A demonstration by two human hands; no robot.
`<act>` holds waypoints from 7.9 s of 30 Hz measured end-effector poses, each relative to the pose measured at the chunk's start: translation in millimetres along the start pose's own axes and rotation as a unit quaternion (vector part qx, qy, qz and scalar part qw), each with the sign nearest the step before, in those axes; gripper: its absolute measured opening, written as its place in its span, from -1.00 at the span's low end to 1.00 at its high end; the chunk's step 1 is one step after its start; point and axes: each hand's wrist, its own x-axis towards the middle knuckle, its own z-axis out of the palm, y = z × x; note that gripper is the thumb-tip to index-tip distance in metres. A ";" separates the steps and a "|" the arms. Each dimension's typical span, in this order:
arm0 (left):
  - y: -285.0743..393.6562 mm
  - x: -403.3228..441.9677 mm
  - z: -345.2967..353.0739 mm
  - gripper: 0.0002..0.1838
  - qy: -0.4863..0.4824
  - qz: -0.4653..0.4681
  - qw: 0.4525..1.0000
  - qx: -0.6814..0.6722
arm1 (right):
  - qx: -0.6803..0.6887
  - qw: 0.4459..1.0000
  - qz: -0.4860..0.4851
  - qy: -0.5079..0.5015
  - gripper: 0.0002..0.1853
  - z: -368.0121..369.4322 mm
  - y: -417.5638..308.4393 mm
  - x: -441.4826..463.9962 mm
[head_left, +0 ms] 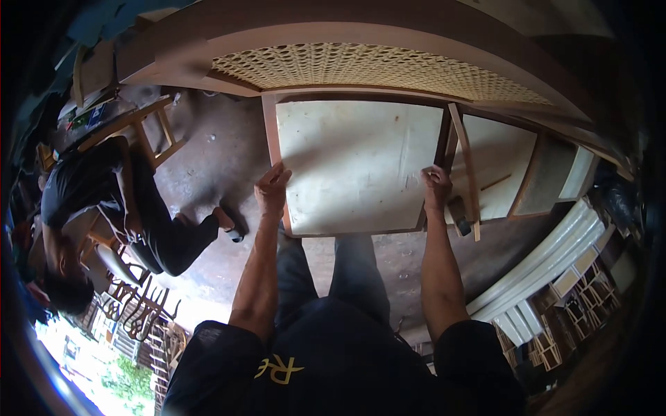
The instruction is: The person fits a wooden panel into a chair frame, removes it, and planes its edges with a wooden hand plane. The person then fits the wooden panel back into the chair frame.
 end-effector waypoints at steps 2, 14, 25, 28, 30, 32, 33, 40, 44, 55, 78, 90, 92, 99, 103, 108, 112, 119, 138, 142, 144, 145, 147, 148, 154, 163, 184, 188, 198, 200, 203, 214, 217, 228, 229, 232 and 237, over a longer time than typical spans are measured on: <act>7.2 -0.1 0.5 -0.65 -0.001 -0.054 0.998 -0.022 | 0.022 1.000 0.016 -0.004 -0.59 0.3 -2.2 -1.6; 5.8 1.3 0.2 -0.63 -0.014 -0.099 0.993 -0.056 | 0.015 1.000 0.025 -0.007 -0.57 -0.3 -3.3 -0.3; -0.7 3.6 -0.6 -0.63 -0.017 -0.095 0.993 -0.063 | 0.049 0.998 0.024 -0.006 -0.60 -0.4 -2.7 -2.3; -24.1 4.9 3.5 -0.63 -0.002 0.014 0.999 -0.040 | -0.031 1.000 -0.001 0.005 -0.62 -1.3 13.5 6.3; -23.9 4.5 1.0 -0.63 0.002 0.014 1.000 -0.018 | -0.003 1.000 -0.004 -0.004 -0.66 -3.1 17.1 7.4; 23.2 -0.3 -4.1 -0.64 -0.015 -0.076 0.997 0.009 | 0.039 0.999 -0.006 -0.017 -0.59 -4.6 24.8 9.9; 18.7 0.1 -3.1 -0.66 -0.007 -0.070 0.997 0.010 | 0.038 0.999 0.000 -0.017 -0.61 -1.2 19.4 8.2; 6.3 0.7 -0.4 -0.64 -0.002 -0.061 0.998 -0.019 | 0.065 0.997 0.050 -0.010 -0.60 -2.4 9.4 6.0; -6.0 1.6 1.5 -0.66 0.006 -0.048 0.999 -0.024 | 0.050 0.997 0.051 -0.003 -0.58 -1.2 1.2 4.3; -15.7 -0.8 -4.3 -0.62 0.004 -0.028 0.997 0.077 | 0.010 0.999 0.048 -0.015 -0.56 -8.4 -3.6 1.9; -113.1 -74.8 -7.4 -0.70 0.056 -0.098 0.990 0.088 | 0.051 0.984 0.016 -0.169 -0.61 -63.3 136.6 -20.6; -78.1 -80.2 -1.2 -0.72 0.077 -0.180 0.976 0.095 | 0.060 0.979 0.009 -0.195 -0.49 -53.4 88.7 -39.4; -71.4 -82.6 -2.9 -0.70 0.077 -0.174 0.976 0.103 | 0.070 0.980 -0.004 -0.186 -0.52 -50.2 95.1 -38.1; -84.6 -83.1 -2.0 -0.62 0.065 -0.125 0.990 0.028 | 0.090 0.980 -0.066 -0.164 -0.58 -55.0 97.9 -31.9; -90.9 -87.7 -1.8 -0.52 0.044 -0.090 0.993 0.058 | 0.001 0.979 -0.088 -0.186 -0.60 -48.6 82.5 -33.8; -109.5 -75.0 1.0 -0.50 0.031 0.003 0.992 0.122 | 0.045 0.986 -0.081 -0.140 -0.60 -35.9 83.6 -40.5; -109.1 -72.9 1.1 -0.48 0.005 -0.044 0.996 0.074 | 0.123 0.977 -0.055 -0.163 -0.60 -42.6 85.7 -40.1; -114.6 -70.4 3.2 -0.46 0.002 -0.036 0.995 0.095 | 0.179 0.967 -0.020 -0.180 -0.60 -45.6 102.1 -29.0; -115.5 -74.4 -2.4 -0.43 0.019 -0.009 0.984 0.176 | 0.154 0.974 -0.031 -0.166 -0.74 -36.7 122.5 -16.1; -93.0 -84.9 -0.4 -0.44 0.019 -0.037 0.980 0.194 | 0.118 0.974 -0.077 -0.175 -0.63 -41.9 110.8 -25.0; -103.6 -79.0 0.1 -0.42 0.023 -0.042 0.980 0.195 | 0.126 0.972 -0.073 -0.182 -0.63 -44.0 99.0 -31.7; -101.9 -79.2 -0.5 -0.42 0.024 -0.047 0.981 0.185 | 0.138 0.970 -0.069 -0.188 -0.62 -44.2 100.1 -31.8; -100.0 -80.8 0.4 -0.41 0.026 -0.057 0.984 0.165 | 0.169 0.963 -0.070 -0.198 -0.61 -44.3 101.9 -32.0; -107.4 -77.1 -0.2 -0.40 0.024 -0.057 0.985 0.160 | 0.153 0.967 -0.067 -0.192 -0.61 -45.4 100.2 -33.2; -69.7 -92.8 6.7 -0.42 0.027 -0.131 0.976 0.171 | 0.193 0.963 -0.079 -0.171 -0.62 -46.4 100.2 -37.3; -82.1 -84.0 20.8 -0.34 0.070 -0.092 0.935 0.336 | 0.154 0.972 -0.070 -0.161 -0.59 -51.6 98.7 -50.1; -79.8 -84.8 24.7 0.06 0.011 -0.122 0.926 0.356 | 0.300 0.916 0.009 -0.265 -0.53 -64.7 111.3 -21.5; -83.2 -85.0 22.0 -0.01 0.009 -0.133 0.926 0.354 | 0.313 0.904 0.045 -0.287 -0.52 -66.9 106.2 -17.6; -92.2 -80.4 16.4 0.03 0.000 -0.131 0.932 0.338 | 0.225 0.927 0.025 -0.300 -0.49 -70.0 103.6 -17.3; -91.1 -81.2 16.8 0.02 -0.006 -0.141 0.934 0.329 | 0.231 0.932 0.027 -0.277 -0.58 -67.6 100.0 -21.2; -96.8 -76.5 14.0 -0.01 -0.013 -0.147 0.937 0.315 | 0.217 0.937 -0.002 -0.272 -0.64 -63.6 106.2 -18.3; -88.2 -85.8 -3.8 -0.32 -0.057 -0.051 0.948 0.308 | 0.113 0.970 -0.060 -0.208 -0.62 -50.9 119.5 -37.9; -93.3 -83.0 -10.7 -0.28 -0.075 -0.074 0.966 0.236 | 0.130 0.967 -0.061 -0.212 -0.55 -55.7 105.1 -44.4; -114.9 -83.5 -7.7 -0.22 -0.063 0.012 0.989 0.134 | 0.083 0.981 -0.019 -0.174 -0.54 -49.6 96.7 -49.0; -116.7 -85.3 -9.7 -0.22 -0.063 0.022 0.990 0.122 | 0.103 0.977 -0.003 -0.185 -0.53 -49.1 96.8 -49.4; -111.7 -87.4 -14.6 -0.21 -0.073 0.014 0.992 0.105 | 0.145 0.962 0.017 -0.231 -0.40 -50.0 102.9 -42.2; -87.6 -96.9 -17.1 -0.18 -0.082 -0.023 0.988 0.127 | 0.100 0.970 0.047 -0.218 -0.42 -53.1 101.5 -42.3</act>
